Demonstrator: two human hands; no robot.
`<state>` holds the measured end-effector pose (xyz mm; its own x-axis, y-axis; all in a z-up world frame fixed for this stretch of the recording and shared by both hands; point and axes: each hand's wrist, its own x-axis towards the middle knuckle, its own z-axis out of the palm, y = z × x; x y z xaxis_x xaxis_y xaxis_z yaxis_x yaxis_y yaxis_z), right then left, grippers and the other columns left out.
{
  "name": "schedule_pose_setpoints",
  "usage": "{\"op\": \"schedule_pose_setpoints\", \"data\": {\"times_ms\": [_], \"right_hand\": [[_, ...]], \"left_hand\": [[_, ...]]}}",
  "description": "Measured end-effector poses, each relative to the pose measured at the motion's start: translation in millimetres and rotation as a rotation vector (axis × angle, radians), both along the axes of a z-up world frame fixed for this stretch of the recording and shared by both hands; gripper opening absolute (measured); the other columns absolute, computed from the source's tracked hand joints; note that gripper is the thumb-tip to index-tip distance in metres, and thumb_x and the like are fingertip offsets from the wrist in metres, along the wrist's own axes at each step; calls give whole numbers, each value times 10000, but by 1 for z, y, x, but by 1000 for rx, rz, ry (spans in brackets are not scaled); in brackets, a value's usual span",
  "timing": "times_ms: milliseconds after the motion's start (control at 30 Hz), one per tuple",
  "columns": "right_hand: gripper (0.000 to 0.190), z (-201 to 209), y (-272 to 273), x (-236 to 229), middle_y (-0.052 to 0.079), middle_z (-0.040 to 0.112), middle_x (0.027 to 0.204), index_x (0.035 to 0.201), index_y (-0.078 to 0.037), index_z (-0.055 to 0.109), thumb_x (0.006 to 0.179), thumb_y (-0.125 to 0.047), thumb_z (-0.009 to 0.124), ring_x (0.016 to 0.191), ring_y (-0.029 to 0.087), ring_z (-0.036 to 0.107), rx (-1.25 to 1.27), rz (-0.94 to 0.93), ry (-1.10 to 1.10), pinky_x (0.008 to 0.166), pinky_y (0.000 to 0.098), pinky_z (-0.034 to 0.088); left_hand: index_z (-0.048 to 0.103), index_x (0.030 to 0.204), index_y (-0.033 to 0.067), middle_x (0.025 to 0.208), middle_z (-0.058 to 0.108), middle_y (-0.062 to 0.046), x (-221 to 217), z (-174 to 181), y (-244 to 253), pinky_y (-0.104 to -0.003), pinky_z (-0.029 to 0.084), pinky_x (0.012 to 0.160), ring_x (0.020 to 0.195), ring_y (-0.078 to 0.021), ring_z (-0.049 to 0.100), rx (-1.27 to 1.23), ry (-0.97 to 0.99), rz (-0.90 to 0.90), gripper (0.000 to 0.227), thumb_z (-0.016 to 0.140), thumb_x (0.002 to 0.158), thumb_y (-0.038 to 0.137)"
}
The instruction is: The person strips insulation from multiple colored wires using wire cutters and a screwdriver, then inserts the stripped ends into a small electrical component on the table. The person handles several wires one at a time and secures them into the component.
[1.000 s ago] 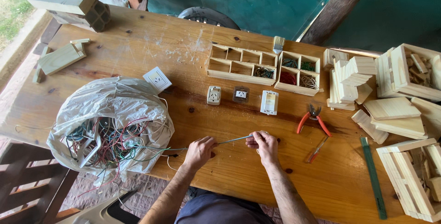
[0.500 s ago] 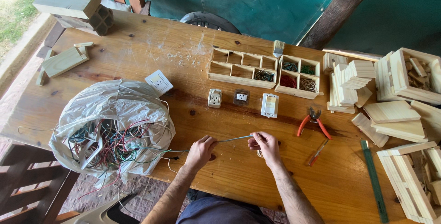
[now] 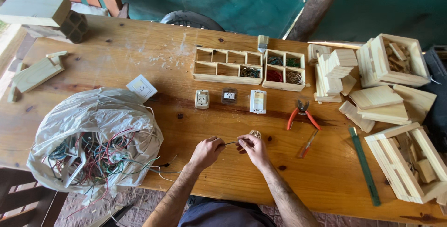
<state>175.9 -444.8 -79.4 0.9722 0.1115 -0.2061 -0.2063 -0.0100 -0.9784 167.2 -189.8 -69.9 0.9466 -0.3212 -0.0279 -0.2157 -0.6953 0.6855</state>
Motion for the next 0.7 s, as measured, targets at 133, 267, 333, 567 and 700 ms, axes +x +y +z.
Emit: {"op": "schedule_pose_setpoints", "data": {"times_ms": [133, 267, 333, 567, 700], "right_hand": [[217, -12, -36, -1, 223, 899, 1006, 1233, 11, 870, 1091, -149, 831, 845, 275, 884, -27, -60, -4, 723, 443, 759], [200, -2, -91, 8, 214, 886, 1105, 1243, -48, 863, 1077, -156, 840, 981, 328, 877, -399, -227, -187, 850, 460, 739], [180, 12, -115, 15, 187, 886, 1111, 1234, -93, 854, 1068, -162, 837, 1006, 346, 876, -614, -296, -254, 850, 439, 731], [817, 16, -171, 58, 172, 622, 1563, 1511, -89, 642, 899, -566, 896, 1466, 424, 596, -1308, -371, -153, 1135, 603, 608], [1105, 20, -179, 82, 255, 492, 1731, 1675, -34, 543, 867, -728, 839, 1616, 481, 456, -1339, -351, -28, 1263, 686, 463]], "left_hand": [[818, 1167, 172, 1019, 795, -92, 8, -23, -11, -530, 702, 816, 953, -401, 841, 43, 23, -18, 169, 749, 1112, 317], [820, 1192, 183, 1053, 813, -100, 11, -33, -16, -563, 701, 837, 974, -415, 841, 138, 82, 12, 212, 753, 1081, 351], [818, 1199, 171, 1045, 813, -112, 13, -44, -19, -571, 702, 838, 962, -422, 842, 172, 90, 27, 226, 755, 1077, 350], [730, 1069, 203, 947, 707, -59, 26, -60, -48, -499, 660, 836, 993, -338, 779, 247, -187, 54, 169, 824, 983, 315], [724, 1087, 229, 957, 694, -24, 33, -64, -67, -438, 637, 851, 1017, -292, 762, 268, -224, 68, 151, 815, 982, 290]]}}
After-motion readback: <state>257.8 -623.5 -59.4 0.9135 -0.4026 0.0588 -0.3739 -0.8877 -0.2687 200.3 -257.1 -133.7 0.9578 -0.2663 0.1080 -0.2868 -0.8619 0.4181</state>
